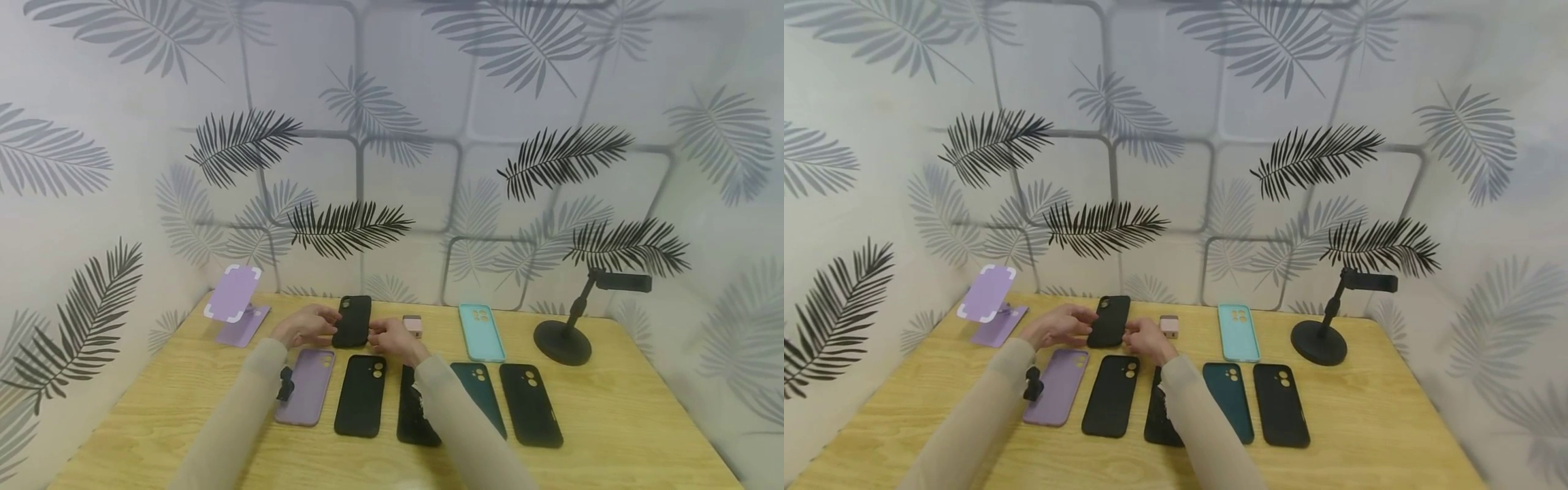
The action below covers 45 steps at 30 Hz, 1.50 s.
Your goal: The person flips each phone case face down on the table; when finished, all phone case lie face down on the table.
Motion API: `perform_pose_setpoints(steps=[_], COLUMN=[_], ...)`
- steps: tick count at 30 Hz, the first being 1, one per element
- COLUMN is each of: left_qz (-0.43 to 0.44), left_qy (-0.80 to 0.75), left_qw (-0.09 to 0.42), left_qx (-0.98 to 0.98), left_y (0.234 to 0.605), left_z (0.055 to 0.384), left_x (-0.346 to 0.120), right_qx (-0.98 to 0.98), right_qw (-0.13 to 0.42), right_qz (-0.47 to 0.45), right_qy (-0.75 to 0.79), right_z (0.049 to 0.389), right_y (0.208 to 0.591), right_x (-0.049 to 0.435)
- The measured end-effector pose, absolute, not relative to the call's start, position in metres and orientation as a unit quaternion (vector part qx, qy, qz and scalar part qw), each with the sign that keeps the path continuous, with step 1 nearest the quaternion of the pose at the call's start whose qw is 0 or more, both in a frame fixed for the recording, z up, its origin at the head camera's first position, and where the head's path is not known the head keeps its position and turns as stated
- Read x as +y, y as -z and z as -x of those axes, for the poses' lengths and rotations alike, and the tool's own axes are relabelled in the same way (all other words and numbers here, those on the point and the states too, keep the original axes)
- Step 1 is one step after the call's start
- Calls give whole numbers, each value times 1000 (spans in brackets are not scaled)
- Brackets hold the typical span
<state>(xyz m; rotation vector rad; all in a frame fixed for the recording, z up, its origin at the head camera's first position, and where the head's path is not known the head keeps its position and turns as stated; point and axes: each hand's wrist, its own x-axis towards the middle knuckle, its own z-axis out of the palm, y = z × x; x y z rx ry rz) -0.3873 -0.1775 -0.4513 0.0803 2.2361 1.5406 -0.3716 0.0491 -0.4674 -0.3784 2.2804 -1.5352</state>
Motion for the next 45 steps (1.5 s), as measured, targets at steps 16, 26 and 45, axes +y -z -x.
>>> perform_pose_setpoints(steps=[16,26,45], left_qz=[-29,-24,-86], left_qy=[-553,-556,-588], left_qw=[210,204,175], left_qx=[805,805,785], left_y=[451,451,443], left_z=[388,388,365], left_x=[-180,-180,-209], right_qx=[811,812,787], right_qw=[197,184,157], right_qz=[148,147,169], right_qy=[530,534,572], right_z=[369,372,365], right_y=[466,468,462], right_x=[54,54,63])
